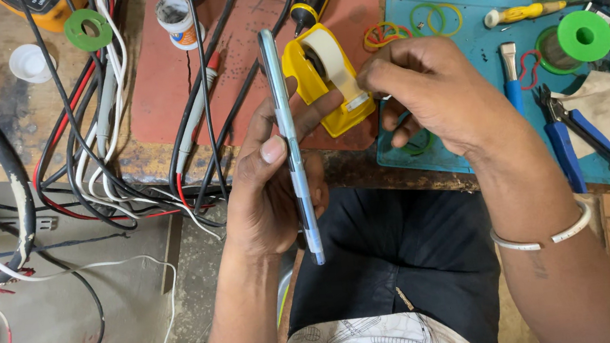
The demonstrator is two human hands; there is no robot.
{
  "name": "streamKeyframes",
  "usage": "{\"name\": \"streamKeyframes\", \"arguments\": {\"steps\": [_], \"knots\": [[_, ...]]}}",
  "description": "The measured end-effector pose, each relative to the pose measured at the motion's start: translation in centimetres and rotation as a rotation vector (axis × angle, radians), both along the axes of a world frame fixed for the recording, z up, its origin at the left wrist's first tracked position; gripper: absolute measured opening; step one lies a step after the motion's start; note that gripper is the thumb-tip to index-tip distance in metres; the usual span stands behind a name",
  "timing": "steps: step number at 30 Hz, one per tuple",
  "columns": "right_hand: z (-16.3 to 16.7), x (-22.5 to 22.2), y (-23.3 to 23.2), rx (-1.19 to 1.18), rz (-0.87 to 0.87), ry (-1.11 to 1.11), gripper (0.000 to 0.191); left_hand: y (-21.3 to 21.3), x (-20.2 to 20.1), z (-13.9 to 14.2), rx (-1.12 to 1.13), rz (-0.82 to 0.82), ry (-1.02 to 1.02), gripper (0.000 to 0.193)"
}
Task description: The person applies adhesive along the inner frame of a disassembled smartphone, then attaches the back cover and presses it into place. The person then applies pieces of white tape along the edges of the phone to secure the back cover.
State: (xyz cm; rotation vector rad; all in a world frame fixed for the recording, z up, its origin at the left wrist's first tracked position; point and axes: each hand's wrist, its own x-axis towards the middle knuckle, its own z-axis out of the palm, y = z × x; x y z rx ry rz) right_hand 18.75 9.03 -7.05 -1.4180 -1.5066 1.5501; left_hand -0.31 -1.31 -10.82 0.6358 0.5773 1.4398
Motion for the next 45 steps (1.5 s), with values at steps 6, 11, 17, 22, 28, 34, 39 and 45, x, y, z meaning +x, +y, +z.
{"name": "streamKeyframes", "arguments": {"steps": [6,11,17,22,28,34,39,45], "knots": [[-0.1,-0.6,0.4,-0.04,0.006,0.019,0.026,0.3,0.1,0.2,0.007,0.009,0.02,0.082],[0.0,-0.9,0.1,-0.05,-0.049,0.086,0.026,0.8,-0.1,0.6,0.025,-0.006,0.029,0.081],[-0.2,-0.7,-0.2,-0.003,-0.095,0.128,0.025,1.5,-0.1,1.2,-0.033,-0.018,0.045,0.078],[-0.5,0.1,-0.5,-0.003,-0.086,0.261,0.021,1.3,0.2,1.6,-0.072,0.008,0.044,0.082],[-2.1,1.0,-2.1,0.009,-0.109,0.4,0.017,1.1,0.8,1.7,-0.054,0.044,0.042,0.09],[-3.8,0.8,-2.8,0.023,-0.168,0.438,0.016,1.2,0.9,1.8,-0.06,0.071,0.068,0.096],[-4.5,0.2,-3.2,0.125,-0.218,0.302,0.015,1.1,1.0,1.3,-0.027,0.063,0.021,0.096],[-5.2,-1.2,-4.4,0.54,-0.246,-0.256,0.009,1.2,0.4,1.5,-0.01,0.016,-0.016,0.088]]}}
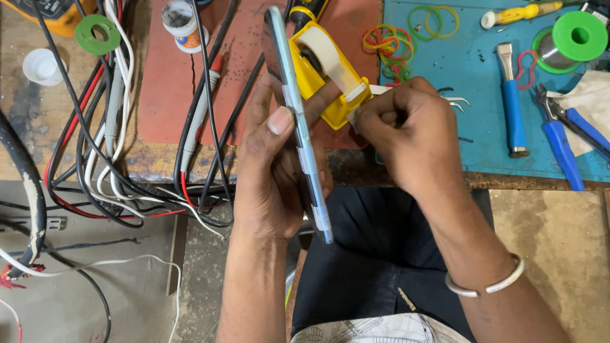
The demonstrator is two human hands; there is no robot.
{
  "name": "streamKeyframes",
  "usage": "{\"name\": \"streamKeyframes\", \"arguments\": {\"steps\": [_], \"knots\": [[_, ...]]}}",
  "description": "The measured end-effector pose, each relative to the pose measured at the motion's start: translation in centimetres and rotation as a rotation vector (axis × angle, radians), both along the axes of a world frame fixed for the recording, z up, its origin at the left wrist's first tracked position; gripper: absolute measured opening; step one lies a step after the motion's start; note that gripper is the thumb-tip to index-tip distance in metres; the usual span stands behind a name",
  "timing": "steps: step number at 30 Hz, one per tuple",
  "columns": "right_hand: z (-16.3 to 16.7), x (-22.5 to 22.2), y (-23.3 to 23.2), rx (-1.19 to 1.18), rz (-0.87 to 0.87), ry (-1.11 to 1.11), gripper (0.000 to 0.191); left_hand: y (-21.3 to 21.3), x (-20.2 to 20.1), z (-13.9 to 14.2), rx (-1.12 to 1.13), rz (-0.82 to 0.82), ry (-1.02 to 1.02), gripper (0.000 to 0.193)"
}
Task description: The person applies adhesive along the inner frame of a disassembled smartphone, then attaches the back cover and presses it into place. The person then applies pieces of white tape along the edges of the phone to secure the back cover.
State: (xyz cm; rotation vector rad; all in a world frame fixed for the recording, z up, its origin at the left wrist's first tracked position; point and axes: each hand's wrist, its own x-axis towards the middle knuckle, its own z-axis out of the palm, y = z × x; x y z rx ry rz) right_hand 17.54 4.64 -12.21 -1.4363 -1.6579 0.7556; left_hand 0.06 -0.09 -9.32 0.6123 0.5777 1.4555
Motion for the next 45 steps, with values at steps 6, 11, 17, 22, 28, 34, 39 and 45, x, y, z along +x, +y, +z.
{"name": "streamKeyframes", "arguments": {"steps": [6,11,17,22,28,34,39,45], "knots": [[-0.2,0.9,-1.3,0.104,0.09,0.34,0.006,-0.4,0.6,-0.2,0.007,0.105,0.087,0.085],[-0.1,2.6,-3.0,0.192,0.222,0.655,0.013,-0.8,1.4,-0.2,-0.034,0.112,0.099,0.083],[3.4,4.0,-4.3,0.254,0.218,0.56,0.015,-1.8,1.5,1.3,0.085,0.193,0.326,0.081],[8.0,6.4,-5.6,0.122,0.402,0.34,0.068,-3.7,0.4,1.8,0.022,0.09,0.563,0.06],[9.9,7.5,-5.5,-0.125,0.558,0.207,0.113,-5.1,0.6,2.7,-0.138,-0.004,0.786,0.042],[9.2,7.8,-5.3,-0.231,0.618,0.099,0.123,-5.3,0.7,3.4,-0.046,0.005,0.963,0.043],[8.8,8.1,-5.2,-0.24,0.653,0.162,0.12,-5.2,1.3,4.4,-0.068,0.078,1.102,0.056],[9.2,7.4,-5.8,-0.286,0.688,0.314,0.114,-5.1,2.0,4.3,-0.222,0.071,1.17,0.056]]}}
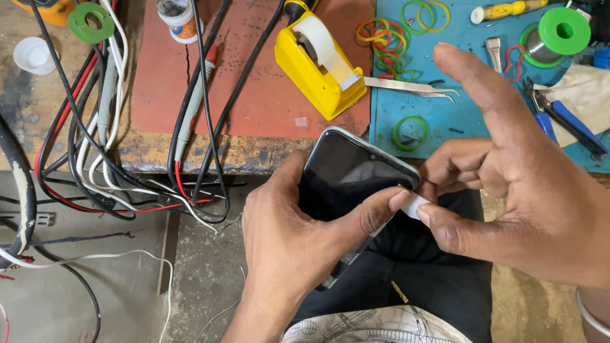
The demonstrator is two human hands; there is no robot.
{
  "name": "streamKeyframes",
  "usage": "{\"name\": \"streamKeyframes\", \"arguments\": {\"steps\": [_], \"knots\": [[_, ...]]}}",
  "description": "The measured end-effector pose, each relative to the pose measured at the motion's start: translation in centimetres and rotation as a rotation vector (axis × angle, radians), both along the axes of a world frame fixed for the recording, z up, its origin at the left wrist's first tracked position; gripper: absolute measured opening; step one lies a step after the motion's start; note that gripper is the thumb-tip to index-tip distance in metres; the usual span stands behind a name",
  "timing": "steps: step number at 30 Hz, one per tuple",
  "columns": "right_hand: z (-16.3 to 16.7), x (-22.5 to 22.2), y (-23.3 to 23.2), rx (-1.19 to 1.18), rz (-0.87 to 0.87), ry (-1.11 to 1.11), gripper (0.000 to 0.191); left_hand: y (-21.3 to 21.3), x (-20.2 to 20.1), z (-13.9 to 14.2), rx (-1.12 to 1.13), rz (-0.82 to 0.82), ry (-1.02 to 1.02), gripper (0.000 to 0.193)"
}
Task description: The person applies adhesive along the inner frame of a disassembled smartphone, then attaches the back cover and presses it into place. The person then applies pieces of white tape along the edges of the phone to secure the back cover.
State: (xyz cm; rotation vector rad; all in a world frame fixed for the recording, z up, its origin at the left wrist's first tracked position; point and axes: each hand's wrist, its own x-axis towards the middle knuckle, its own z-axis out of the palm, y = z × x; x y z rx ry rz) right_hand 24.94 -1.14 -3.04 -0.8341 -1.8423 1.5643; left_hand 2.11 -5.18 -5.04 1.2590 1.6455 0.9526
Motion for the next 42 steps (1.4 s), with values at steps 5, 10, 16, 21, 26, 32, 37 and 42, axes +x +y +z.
{"name": "streamKeyframes", "arguments": {"steps": [5,10,16,21,26,32,37,42], "knots": [[1.2,0.1,-1.2,0.09,-0.039,-0.105,0.114,-0.3,-0.1,-1.8,0.055,-0.117,-0.582,0.044],[1.3,-0.1,-2.5,0.086,-0.095,-0.112,0.112,-0.8,-0.4,-4.2,-0.186,-0.28,-0.923,0.039],[1.3,-0.6,-3.8,0.108,-0.167,-0.173,0.111,-2.1,0.2,-7.1,-0.288,-0.395,-1.087,0.049],[0.4,-1.0,-4.3,-0.042,-0.195,-0.06,0.109,-2.9,0.7,-8.6,-0.339,-0.406,-1.217,0.055],[0.0,-0.8,-4.3,0.0,-0.174,-0.114,0.107,-3.4,1.0,-8.9,-0.356,-0.382,-1.268,0.057],[1.2,-1.2,-2.8,0.33,-0.155,-0.265,0.09,-4.3,0.8,-9.2,-0.449,-0.434,-1.376,0.056],[0.9,-1.5,-1.9,0.448,0.044,-0.111,0.039,-5.0,1.1,-9.3,-0.522,-0.486,-1.509,0.055],[-0.4,-1.7,-2.6,0.364,0.025,-0.084,0.042,-5.3,1.5,-9.6,-0.543,-0.491,-1.498,0.055]]}}
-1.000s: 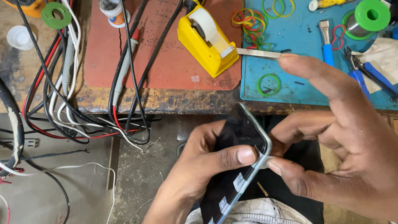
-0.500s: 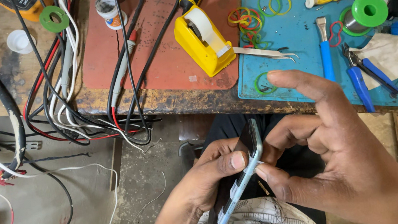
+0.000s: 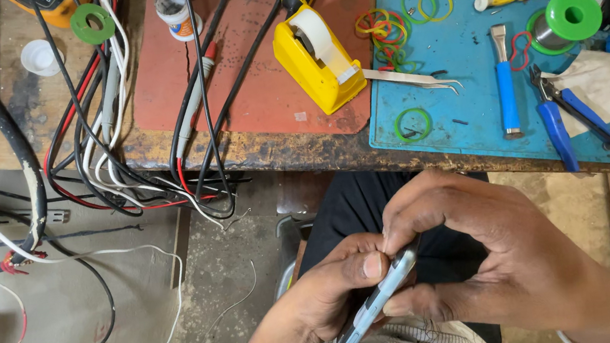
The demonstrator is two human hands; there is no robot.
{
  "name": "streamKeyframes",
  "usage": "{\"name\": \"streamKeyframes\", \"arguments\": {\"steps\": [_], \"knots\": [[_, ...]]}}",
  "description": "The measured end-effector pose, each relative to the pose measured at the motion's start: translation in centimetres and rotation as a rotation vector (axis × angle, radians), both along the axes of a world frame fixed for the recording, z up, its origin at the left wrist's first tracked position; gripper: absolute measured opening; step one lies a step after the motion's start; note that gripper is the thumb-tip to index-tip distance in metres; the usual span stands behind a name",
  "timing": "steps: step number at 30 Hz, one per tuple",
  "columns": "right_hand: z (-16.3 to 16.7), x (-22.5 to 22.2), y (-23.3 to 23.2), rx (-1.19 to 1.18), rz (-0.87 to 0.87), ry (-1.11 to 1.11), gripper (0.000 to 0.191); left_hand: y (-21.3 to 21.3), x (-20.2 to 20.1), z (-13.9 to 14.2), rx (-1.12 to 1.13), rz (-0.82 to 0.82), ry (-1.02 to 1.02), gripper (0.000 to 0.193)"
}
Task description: The person applies adhesive along the inner frame of a disassembled smartphone, then attaches the back cover and presses it into place. The person then applies pieces of white tape along the edges of the phone to secure the back cover.
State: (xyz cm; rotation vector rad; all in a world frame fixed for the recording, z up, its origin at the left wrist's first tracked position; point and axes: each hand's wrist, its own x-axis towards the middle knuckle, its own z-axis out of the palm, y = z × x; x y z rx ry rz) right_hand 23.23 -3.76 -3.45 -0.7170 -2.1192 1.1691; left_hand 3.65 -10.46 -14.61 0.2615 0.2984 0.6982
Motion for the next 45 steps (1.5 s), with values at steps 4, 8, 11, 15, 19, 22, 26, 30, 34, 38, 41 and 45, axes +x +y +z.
{"name": "streamKeyframes", "arguments": {"steps": [4,8,11,15,19,22,26,30,34,38,41,45], "knots": [[-0.1,0.1,0.2,-0.041,-0.006,0.044,0.035,-0.2,0.1,-0.3,-0.031,-0.004,-0.062,0.055],[0.0,0.6,0.4,-0.152,-0.002,0.066,0.023,0.2,0.0,0.2,0.01,0.021,-0.09,0.056],[-0.4,0.9,1.4,-0.088,-0.031,0.072,0.022,1.2,-1.1,1.6,0.162,0.087,0.078,0.058],[-2.1,-0.4,4.7,-0.174,-0.446,0.148,0.031,2.9,-3.9,4.9,0.499,0.334,0.722,0.085],[-3.7,-2.8,10.3,-0.292,-0.569,0.11,0.033,6.1,-5.0,7.7,0.746,0.316,1.293,0.113],[-4.2,-3.9,12.7,-0.486,-0.521,0.067,0.034,8.2,-4.9,8.7,0.923,0.264,1.555,0.121],[-4.0,-4.7,13.7,-0.614,-0.479,-0.012,0.03,9.7,-4.6,9.0,0.949,0.188,1.63,0.126],[-3.4,-5.0,14.4,-0.663,-0.452,-0.06,0.027,10.3,-4.6,8.6,0.994,0.166,1.622,0.126],[-3.0,-5.2,14.7,-0.66,-0.452,-0.117,0.023,10.9,-4.5,8.1,1.016,0.14,1.599,0.132],[-2.9,-5.3,14.5,-0.685,-0.464,-0.024,0.025,11.0,-3.9,7.7,1.082,0.138,1.549,0.141],[-2.8,-4.8,14.1,-0.673,-0.443,0.064,0.022,10.9,-3.7,7.6,1.025,0.076,1.603,0.146],[-3.3,-3.1,13.0,-0.632,-0.442,0.038,0.023,10.8,-3.9,7.3,1.091,0.182,1.518,0.143]]}}
